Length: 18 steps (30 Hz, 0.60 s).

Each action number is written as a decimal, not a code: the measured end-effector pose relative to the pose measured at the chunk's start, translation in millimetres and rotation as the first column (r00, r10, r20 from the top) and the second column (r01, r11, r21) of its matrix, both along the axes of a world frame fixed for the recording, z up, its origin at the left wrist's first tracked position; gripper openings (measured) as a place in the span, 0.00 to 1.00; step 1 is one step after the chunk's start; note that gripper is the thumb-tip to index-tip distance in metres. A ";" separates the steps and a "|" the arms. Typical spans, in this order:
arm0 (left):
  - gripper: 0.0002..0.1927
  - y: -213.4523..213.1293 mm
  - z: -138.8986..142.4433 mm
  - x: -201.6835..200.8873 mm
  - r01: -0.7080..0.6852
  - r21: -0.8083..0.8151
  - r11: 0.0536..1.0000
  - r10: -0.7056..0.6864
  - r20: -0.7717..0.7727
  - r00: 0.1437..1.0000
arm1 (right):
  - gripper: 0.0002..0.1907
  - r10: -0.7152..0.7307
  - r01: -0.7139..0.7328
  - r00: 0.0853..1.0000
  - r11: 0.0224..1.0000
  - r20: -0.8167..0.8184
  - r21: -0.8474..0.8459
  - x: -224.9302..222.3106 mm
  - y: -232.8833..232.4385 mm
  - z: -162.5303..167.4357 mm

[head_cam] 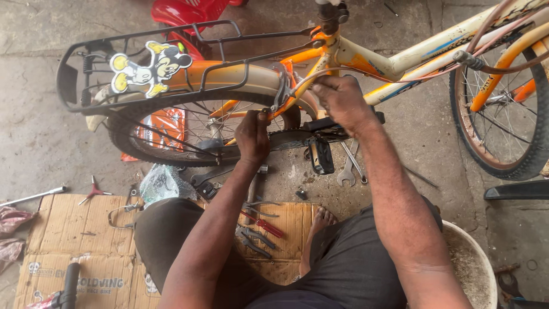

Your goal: The person works on the rear derailleur and chain of an orange bicycle using a wrench and screwdriver. They tighten bolts on the derailleur hanger and adjust the chain tension while seated on the floor.

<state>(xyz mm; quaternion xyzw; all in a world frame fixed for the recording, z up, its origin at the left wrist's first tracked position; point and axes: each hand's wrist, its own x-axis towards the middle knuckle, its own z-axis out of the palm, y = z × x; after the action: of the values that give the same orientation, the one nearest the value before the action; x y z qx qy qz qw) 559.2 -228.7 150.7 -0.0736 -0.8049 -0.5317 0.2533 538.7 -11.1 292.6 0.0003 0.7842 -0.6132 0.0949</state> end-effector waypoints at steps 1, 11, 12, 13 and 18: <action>0.15 -0.1 -0.4 0.5 -0.005 -0.004 1.000 0.005 -0.002 1.000 | 0.16 0.015 -0.015 1.000 0.999 0.026 -0.036 -0.8 2.5 -0.3; 0.14 0.4 -4.9 -2.7 -0.035 -0.043 0.998 0.036 0.005 0.999 | 0.17 0.038 -0.002 0.869 0.997 -0.493 0.074 1.5 -6.7 -55.3; 0.14 0.5 -5.5 -2.6 -0.034 -0.042 0.999 0.034 0.003 0.999 | 0.18 -0.044 0.109 0.913 0.984 -0.406 0.139 6.8 -18.2 -63.6; 0.14 0.4 -6.0 -2.8 -0.029 -0.039 0.999 0.029 0.005 1.000 | 0.18 -0.136 0.212 0.937 0.954 -0.323 0.212 14.2 -38.2 -74.3; 0.11 -3.6 -9.3 -1.2 0.014 0.026 1.000 -0.013 -0.040 0.999 | 0.18 -0.207 0.389 0.724 0.910 -0.658 0.142 38.7 -89.8 -105.0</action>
<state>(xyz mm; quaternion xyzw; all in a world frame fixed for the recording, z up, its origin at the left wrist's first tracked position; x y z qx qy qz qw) 558.0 -232.3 141.5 -0.0862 -0.7922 -0.5421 0.2668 577.4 -100.9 187.6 -0.0646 0.8354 -0.4719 -0.2743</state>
